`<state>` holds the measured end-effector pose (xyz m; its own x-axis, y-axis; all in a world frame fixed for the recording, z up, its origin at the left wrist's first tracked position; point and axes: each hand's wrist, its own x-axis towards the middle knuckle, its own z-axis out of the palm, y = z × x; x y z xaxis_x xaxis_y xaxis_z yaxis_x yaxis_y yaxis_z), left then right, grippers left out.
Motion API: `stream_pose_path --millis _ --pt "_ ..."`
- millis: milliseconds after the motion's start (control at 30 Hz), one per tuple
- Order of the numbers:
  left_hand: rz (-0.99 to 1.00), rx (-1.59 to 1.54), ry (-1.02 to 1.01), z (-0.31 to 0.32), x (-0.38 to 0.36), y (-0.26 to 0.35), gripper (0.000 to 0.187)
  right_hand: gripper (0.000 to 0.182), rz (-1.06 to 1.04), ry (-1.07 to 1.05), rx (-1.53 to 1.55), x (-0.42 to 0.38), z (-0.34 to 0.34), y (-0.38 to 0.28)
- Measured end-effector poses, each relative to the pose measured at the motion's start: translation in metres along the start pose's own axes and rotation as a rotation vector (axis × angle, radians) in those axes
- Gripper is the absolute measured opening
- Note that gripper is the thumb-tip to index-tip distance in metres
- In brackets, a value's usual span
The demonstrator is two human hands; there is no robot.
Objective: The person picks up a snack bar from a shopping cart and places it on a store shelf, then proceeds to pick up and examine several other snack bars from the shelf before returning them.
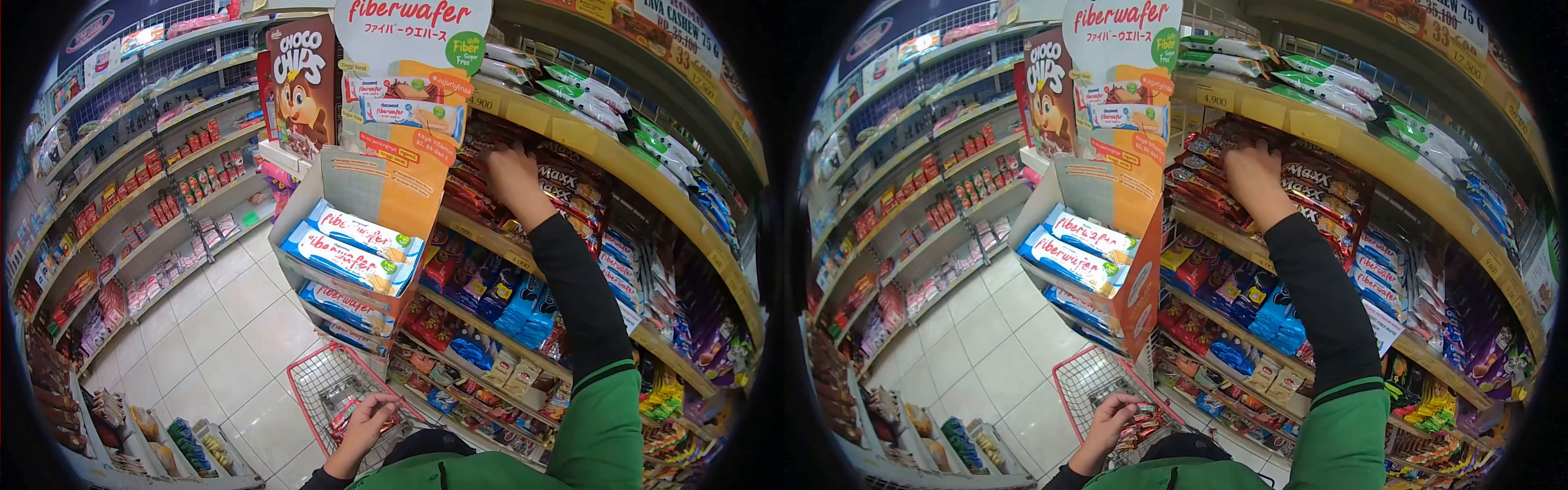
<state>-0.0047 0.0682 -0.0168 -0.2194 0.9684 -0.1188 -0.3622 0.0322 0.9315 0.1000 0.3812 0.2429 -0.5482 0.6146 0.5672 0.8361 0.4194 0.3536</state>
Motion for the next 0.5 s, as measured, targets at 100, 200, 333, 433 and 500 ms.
stream_pose_path --millis 100,200,333,433,500 --pt "-0.003 0.009 -0.003 -0.002 0.000 -0.001 0.016 0.023 -0.001 0.008 -0.017 0.004 0.005 0.003" --pt "-0.031 -0.011 0.011 -0.003 0.001 0.000 0.016 0.024 0.004 0.125 0.033 -0.001 0.006 0.001" --pt "-0.068 -0.011 0.094 -0.015 0.003 -0.008 0.015 0.020 -0.075 0.387 0.314 -0.034 -0.013 -0.009" --pt "-0.045 0.124 0.174 -0.025 0.003 0.002 0.014 0.018 -0.265 0.347 0.596 -0.083 -0.037 -0.020" --pt "0.052 0.279 0.195 -0.038 -0.002 0.011 0.015 0.019 -0.353 0.208 0.824 -0.125 -0.047 -0.025"
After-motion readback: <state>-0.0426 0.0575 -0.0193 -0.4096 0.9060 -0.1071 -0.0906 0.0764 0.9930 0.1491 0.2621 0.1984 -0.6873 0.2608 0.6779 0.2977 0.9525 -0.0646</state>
